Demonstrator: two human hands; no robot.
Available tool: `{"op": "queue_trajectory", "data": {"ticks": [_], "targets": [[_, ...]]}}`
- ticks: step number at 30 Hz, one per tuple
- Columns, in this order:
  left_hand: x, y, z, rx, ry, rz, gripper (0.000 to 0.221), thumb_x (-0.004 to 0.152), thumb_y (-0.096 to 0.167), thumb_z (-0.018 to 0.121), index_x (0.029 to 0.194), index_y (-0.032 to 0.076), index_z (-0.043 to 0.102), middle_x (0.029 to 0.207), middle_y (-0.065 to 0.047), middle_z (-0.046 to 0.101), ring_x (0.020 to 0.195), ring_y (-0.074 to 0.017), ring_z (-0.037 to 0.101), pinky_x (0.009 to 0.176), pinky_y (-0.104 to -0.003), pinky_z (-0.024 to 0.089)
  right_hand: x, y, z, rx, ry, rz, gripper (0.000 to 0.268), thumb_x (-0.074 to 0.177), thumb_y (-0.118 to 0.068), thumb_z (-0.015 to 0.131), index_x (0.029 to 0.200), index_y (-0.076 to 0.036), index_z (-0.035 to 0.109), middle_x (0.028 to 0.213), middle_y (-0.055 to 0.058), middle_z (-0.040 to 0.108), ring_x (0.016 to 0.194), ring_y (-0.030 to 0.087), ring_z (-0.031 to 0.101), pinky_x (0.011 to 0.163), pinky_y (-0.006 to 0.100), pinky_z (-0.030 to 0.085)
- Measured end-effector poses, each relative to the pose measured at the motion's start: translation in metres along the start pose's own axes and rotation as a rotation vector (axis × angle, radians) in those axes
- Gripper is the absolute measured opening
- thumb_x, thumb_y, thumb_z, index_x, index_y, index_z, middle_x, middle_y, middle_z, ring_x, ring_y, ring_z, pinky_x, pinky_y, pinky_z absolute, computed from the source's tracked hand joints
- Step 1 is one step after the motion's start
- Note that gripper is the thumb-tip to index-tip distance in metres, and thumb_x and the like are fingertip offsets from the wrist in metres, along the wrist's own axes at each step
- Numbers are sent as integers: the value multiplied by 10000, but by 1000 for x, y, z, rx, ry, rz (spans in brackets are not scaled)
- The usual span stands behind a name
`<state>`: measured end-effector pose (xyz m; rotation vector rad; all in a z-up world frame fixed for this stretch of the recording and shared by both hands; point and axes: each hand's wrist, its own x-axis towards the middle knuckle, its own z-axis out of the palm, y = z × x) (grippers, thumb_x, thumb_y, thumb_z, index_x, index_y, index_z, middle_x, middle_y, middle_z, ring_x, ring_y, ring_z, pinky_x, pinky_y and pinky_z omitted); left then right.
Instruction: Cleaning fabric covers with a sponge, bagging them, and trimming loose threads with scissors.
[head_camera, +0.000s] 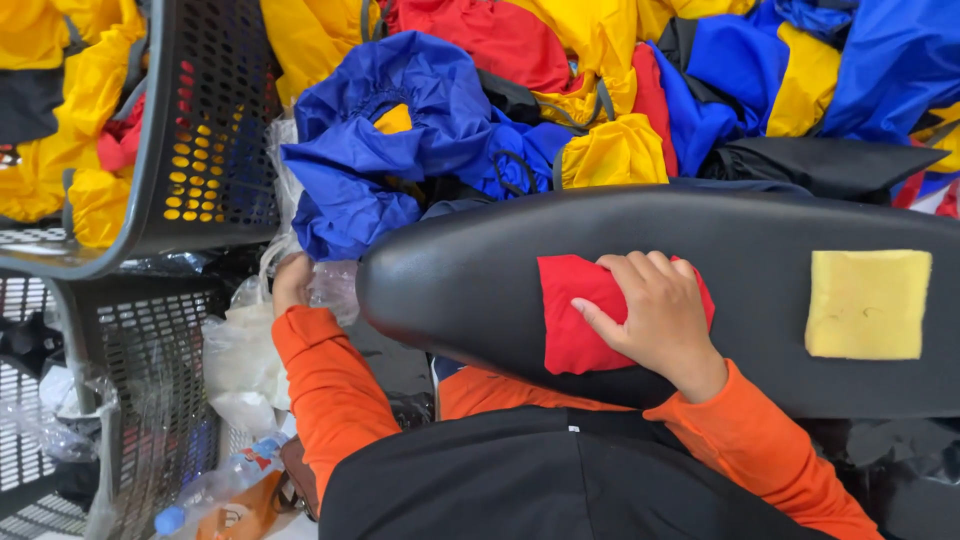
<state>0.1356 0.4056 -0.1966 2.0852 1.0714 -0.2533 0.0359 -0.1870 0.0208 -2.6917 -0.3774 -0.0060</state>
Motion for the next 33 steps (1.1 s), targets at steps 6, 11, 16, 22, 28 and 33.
{"op": "queue_trajectory", "data": {"ticks": [6, 11, 16, 22, 28, 33], "targets": [[-56, 30, -12, -102, -39, -142, 970, 872, 123, 826, 1634, 42, 233, 1524, -272, 289, 646, -124, 503, 467, -235, 501, -7, 3, 6, 19, 51, -28, 478, 888, -541, 683, 1161, -149, 687, 843, 31, 631, 856, 251, 647, 771, 400, 474], [-34, 27, -24, 117, 244, 315, 668, 753, 127, 860, 1374, 17, 642, 1299, -244, 662, 1219, -414, 612, 1028, -496, 515, -16, 3, 2, 22, 62, -61, 447, 888, -542, 672, 1157, -186, 690, 842, 29, 636, 873, 267, 651, 761, 427, 489], [-119, 109, -60, 39, 559, 852, 464, 787, 39, 839, 1239, 118, 771, 1100, -190, 734, 963, -437, 698, 798, -463, 591, -26, 1, -7, -41, -12, -32, 355, 1011, -514, 489, 1182, -281, 694, 882, -10, 612, 906, 247, 622, 756, 419, 506], [-322, 240, -99, -237, 236, 1141, 412, 1000, -108, 637, 1359, 89, 682, 1135, -154, 703, 924, -261, 710, 813, -348, 585, -32, 11, -22, -122, -152, -142, 647, 837, -500, 514, 1442, -269, 532, 1064, 13, 602, 1068, 251, 562, 960, 467, 415], [-405, 237, -84, -455, 89, 1515, 509, 869, -122, 789, 1342, -73, 608, 1233, -277, 660, 858, -358, 769, 782, -426, 634, -37, 12, -49, 23, -363, -23, 754, 821, -479, 643, 1497, -178, 499, 1119, 86, 684, 1115, 309, 622, 921, 458, 484], [-411, 191, -42, -832, -57, 1228, 584, 827, -152, 770, 1359, -95, 537, 1337, -241, 531, 885, -367, 779, 779, -398, 672, -42, -3, -75, 230, -461, 106, 760, 779, -421, 768, 1432, -91, 562, 1133, 170, 749, 1073, 366, 690, 890, 479, 552]]}}
